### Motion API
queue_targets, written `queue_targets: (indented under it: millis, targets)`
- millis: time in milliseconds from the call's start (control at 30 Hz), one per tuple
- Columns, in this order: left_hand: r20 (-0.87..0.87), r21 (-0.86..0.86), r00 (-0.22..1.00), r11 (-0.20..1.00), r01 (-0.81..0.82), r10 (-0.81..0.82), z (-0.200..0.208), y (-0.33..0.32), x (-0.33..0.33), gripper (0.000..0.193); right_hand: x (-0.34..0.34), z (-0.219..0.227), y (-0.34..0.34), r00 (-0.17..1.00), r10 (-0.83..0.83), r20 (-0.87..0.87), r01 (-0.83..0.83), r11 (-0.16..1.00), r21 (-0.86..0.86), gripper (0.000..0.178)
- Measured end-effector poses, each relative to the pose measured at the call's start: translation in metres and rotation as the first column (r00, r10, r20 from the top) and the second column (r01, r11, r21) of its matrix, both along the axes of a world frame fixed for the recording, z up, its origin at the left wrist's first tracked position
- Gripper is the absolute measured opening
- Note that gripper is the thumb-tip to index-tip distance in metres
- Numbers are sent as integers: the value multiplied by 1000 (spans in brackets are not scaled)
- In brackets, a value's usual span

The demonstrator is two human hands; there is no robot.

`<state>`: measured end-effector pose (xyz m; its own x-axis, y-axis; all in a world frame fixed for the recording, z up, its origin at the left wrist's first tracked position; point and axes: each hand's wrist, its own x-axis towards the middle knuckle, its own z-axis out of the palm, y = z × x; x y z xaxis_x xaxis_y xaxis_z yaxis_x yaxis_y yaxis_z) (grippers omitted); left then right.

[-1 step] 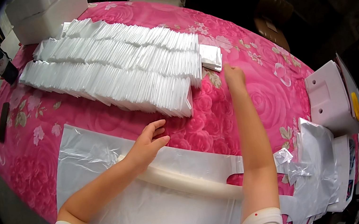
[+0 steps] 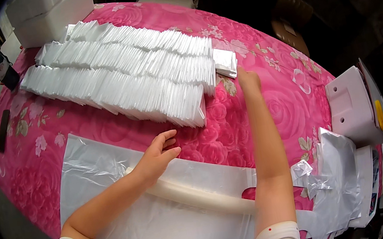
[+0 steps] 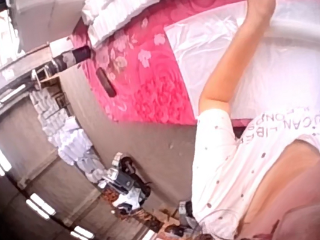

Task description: The person repeatedly unrolls a plastic wrap roll, cuts a sheet, places a small white rectangular item on it, folds the wrap around the item, and stacks the wrapped unit. The process is repeated multiple times on a pink floral tablecloth.

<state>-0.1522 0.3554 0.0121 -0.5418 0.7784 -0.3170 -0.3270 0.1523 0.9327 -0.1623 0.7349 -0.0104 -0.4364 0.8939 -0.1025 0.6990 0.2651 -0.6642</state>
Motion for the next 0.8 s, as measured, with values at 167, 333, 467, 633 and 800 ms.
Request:
queue_targets:
  millis: [167, 333, 467, 633, 800]
  targets:
    - [5, 5, 1000, 1000, 3, -3, -1, -1, 1, 54, -39, -4, 5, 987, -140, 76, 136, 989, 57, 78]
    - [15, 2, 1000, 1000, -12, 12, 1, -3, 0, 55, -55, 8, -28, 999, 18, -48, -19, 1000, -19, 55]
    - [-8, 23, 1000, 1000, 16, -15, 0, 2, 2, 55, -53, -11, 8, 975, -135, -175, 111, 983, -144, 40]
    - [-2, 23, 1000, 999, -30, 30, -3, -6, -2, 54, -62, 16, -32, 973, -144, -181, 67, 925, -373, 34]
    - [13, 20, 1000, 1000, 5, -5, 3, -1, 2, 54, -58, 7, -13, 933, -176, -314, 5, 879, -477, 31]
